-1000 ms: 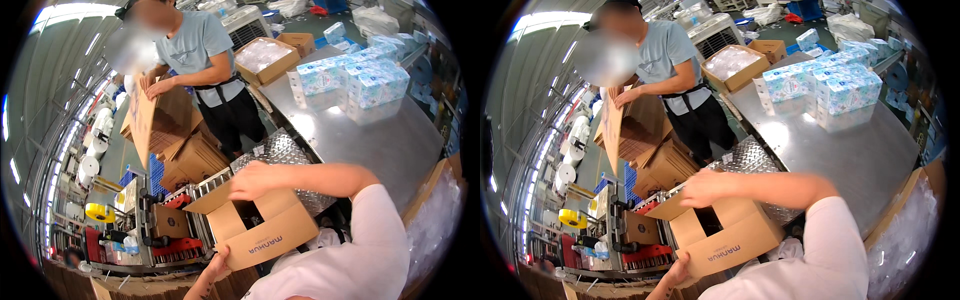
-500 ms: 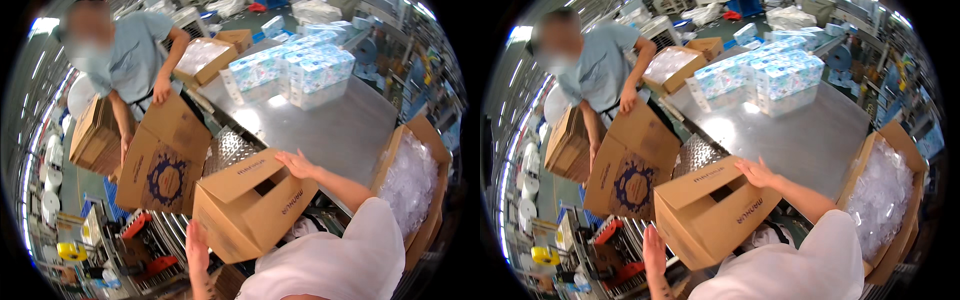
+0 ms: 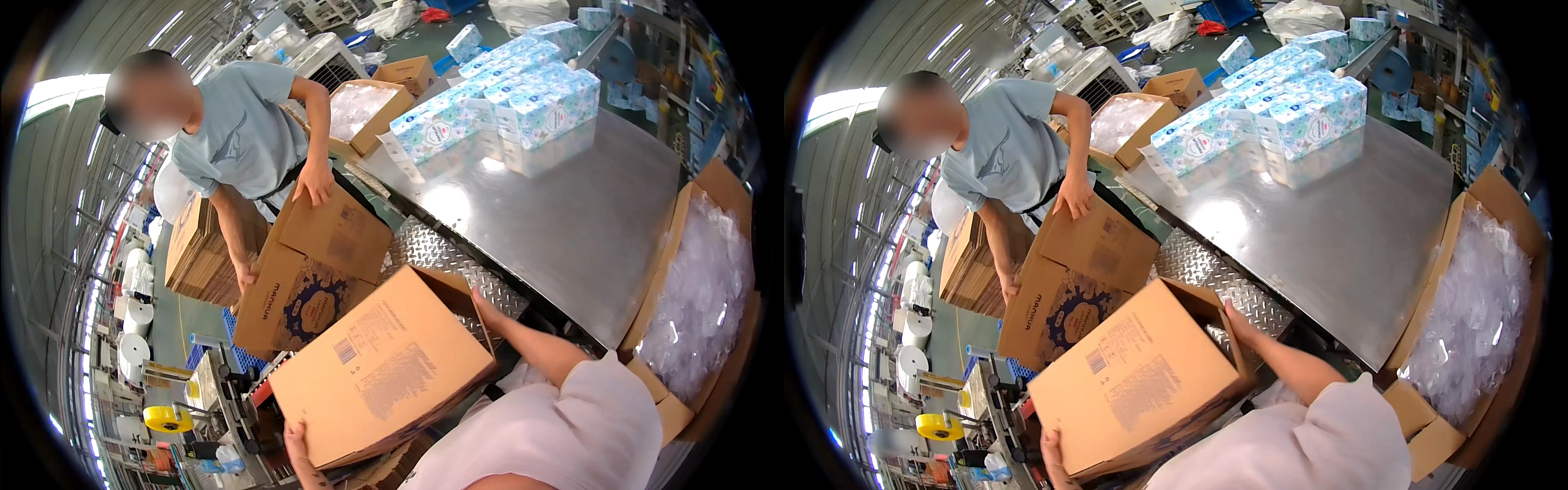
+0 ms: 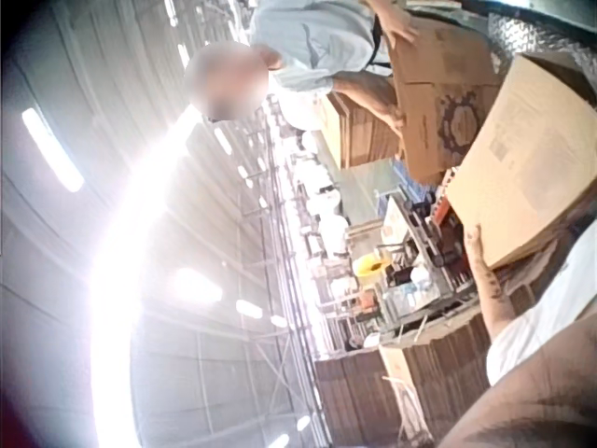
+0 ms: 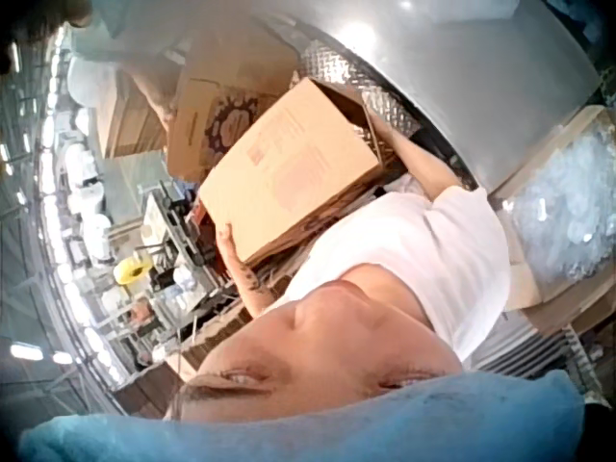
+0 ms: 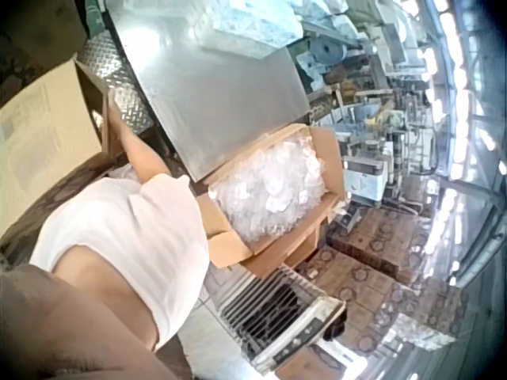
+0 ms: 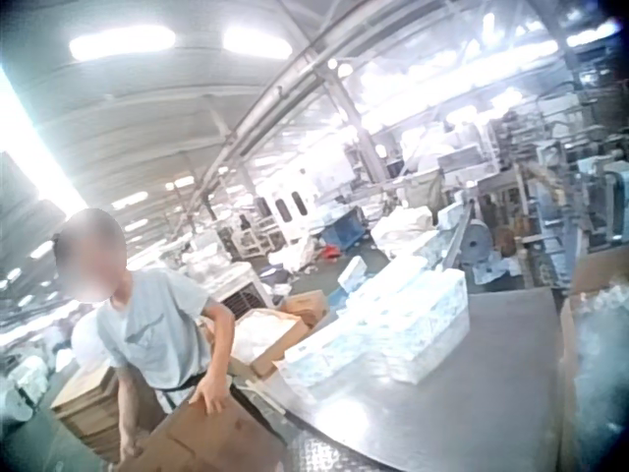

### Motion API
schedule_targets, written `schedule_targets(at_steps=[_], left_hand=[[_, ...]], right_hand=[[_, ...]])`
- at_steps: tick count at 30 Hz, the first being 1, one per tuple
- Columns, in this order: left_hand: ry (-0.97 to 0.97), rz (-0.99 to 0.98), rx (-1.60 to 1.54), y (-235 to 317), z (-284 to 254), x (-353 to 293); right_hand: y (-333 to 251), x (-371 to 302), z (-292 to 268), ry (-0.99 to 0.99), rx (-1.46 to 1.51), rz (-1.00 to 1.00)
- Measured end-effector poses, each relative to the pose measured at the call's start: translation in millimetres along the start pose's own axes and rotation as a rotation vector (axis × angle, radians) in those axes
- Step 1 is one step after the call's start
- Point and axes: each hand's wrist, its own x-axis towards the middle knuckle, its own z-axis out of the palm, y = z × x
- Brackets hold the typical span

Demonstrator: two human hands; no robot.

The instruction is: The person packs packages of tissue paper into cardboard boxes on a metal table. They place bubble wrap inside the boxes, arrange the tissue packs, and close the flaps. Another person assists by handing over boxes and items.

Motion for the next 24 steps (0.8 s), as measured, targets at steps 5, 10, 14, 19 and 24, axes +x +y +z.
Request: schedule_targets(at_steps=[5,10,14,19,24], left_hand=[[-0.051,0.118,0.150,92.2,100.2,-30.9],[-0.444,0.181,0.814,55.8,229.1,-72.4],[-1.039,0.300,1.078,29.8,285.4,-100.5],[-0.069,0.572,1.319,66.2,243.4,-62.3],[-0.101,-0.337,0.405,-68.3,145.4,-41.9]], right_hand=[[30.3,4.2,-37.6,0.219,-0.419,0.356],[-101.9,-43.4,9.2,0.048,-0.967,-0.015],[-119.3,-76.9,85.9,-0.179,-0.916,-0.843],[-107.3,-93.3,72.6,-0.159,-1.647,-0.509],[-95.0,-34.8,6.4,-0.158,-1.352,-0.382]])
